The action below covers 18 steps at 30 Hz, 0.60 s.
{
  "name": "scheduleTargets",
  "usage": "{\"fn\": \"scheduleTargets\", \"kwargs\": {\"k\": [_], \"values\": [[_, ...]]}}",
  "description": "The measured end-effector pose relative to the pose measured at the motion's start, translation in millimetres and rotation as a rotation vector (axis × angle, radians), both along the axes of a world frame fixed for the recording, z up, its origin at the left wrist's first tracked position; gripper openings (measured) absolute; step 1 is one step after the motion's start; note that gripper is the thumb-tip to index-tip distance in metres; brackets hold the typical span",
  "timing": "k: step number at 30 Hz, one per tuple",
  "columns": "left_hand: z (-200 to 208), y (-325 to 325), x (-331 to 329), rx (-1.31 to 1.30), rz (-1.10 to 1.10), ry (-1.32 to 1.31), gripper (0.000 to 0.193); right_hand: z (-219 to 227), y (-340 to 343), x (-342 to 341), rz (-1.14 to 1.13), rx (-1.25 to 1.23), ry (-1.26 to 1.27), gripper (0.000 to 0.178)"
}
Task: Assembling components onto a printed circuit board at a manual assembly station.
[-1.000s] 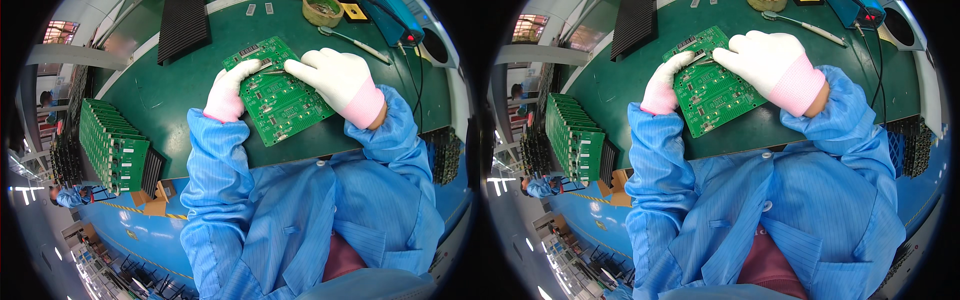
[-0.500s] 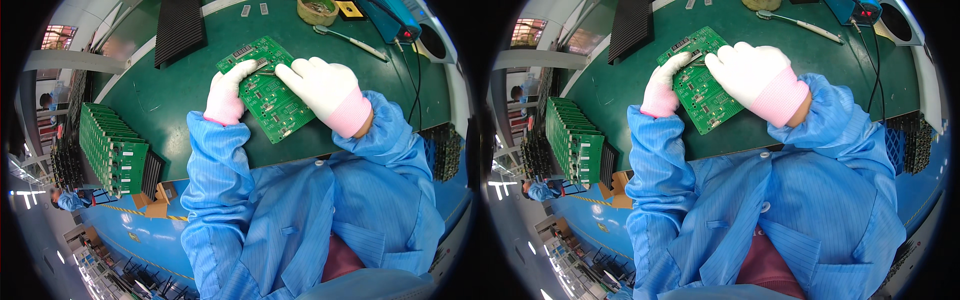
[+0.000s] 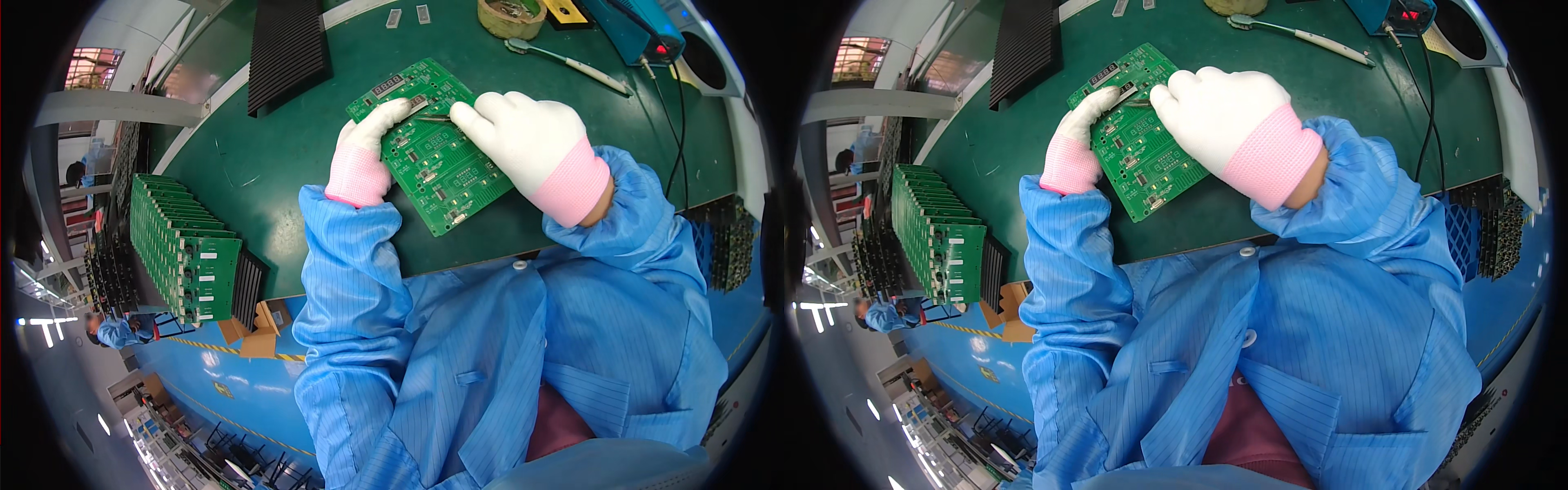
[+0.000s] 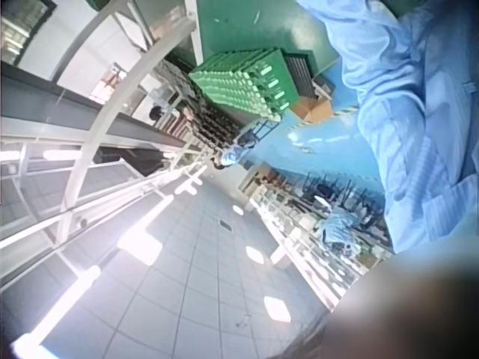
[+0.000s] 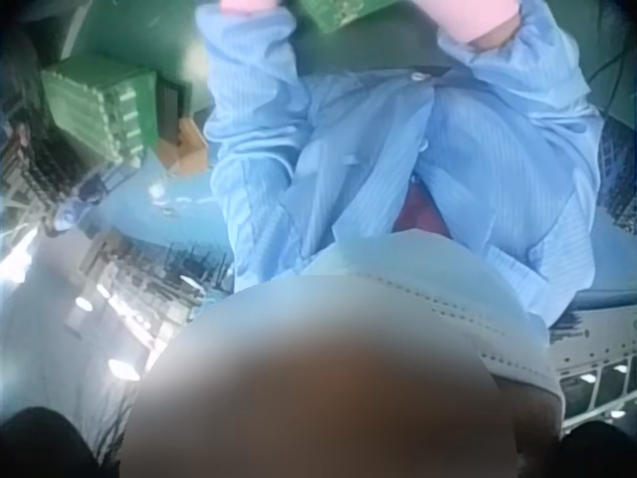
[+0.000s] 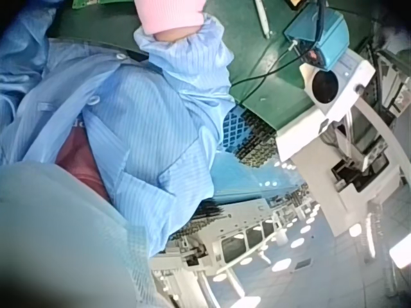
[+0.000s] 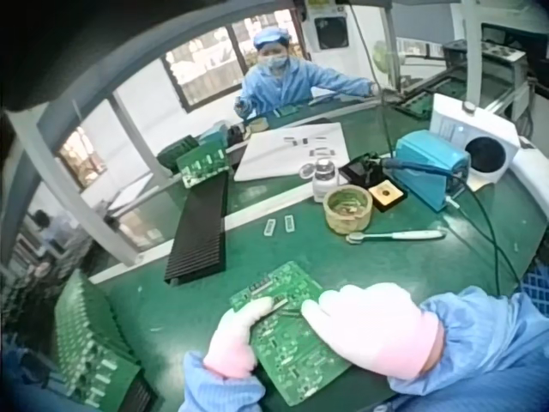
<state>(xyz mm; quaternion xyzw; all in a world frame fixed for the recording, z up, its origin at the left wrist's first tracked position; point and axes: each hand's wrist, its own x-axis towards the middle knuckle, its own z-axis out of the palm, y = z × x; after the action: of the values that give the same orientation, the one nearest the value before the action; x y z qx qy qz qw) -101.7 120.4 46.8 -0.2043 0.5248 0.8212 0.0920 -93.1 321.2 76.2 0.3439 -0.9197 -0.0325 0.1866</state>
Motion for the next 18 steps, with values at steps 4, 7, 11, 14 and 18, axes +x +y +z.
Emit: {"fn": "scheduleTargets", "kwargs": {"k": [4, 7, 11, 14, 18], "values": [[-1.7, 0.4, 0.5, 0.005, 0.008, 0.005, 0.025, 0.0, -1.2, 1.9, -0.012, 0.015, -0.004, 0.032], [-0.4, 1.7, 0.8, 0.007, 0.008, 0.010, 0.025, -0.4, -1.6, 1.7, -0.022, 0.022, -0.013, 0.032], [2.7, 3.3, 1.7, 0.002, 0.007, 0.019, 0.027, -2.0, -1.9, 0.7, -0.034, 0.024, -0.037, 0.033], [1.6, 2.5, 1.7, 0.009, 0.009, 0.018, 0.027, -4.9, -2.3, -0.3, -0.024, 0.014, -0.032, 0.033], [-0.2, 1.0, 0.9, -0.001, 0.003, 0.012, 0.027, -5.3, -1.4, -1.1, -0.008, 0.001, -0.030, 0.034]]}}
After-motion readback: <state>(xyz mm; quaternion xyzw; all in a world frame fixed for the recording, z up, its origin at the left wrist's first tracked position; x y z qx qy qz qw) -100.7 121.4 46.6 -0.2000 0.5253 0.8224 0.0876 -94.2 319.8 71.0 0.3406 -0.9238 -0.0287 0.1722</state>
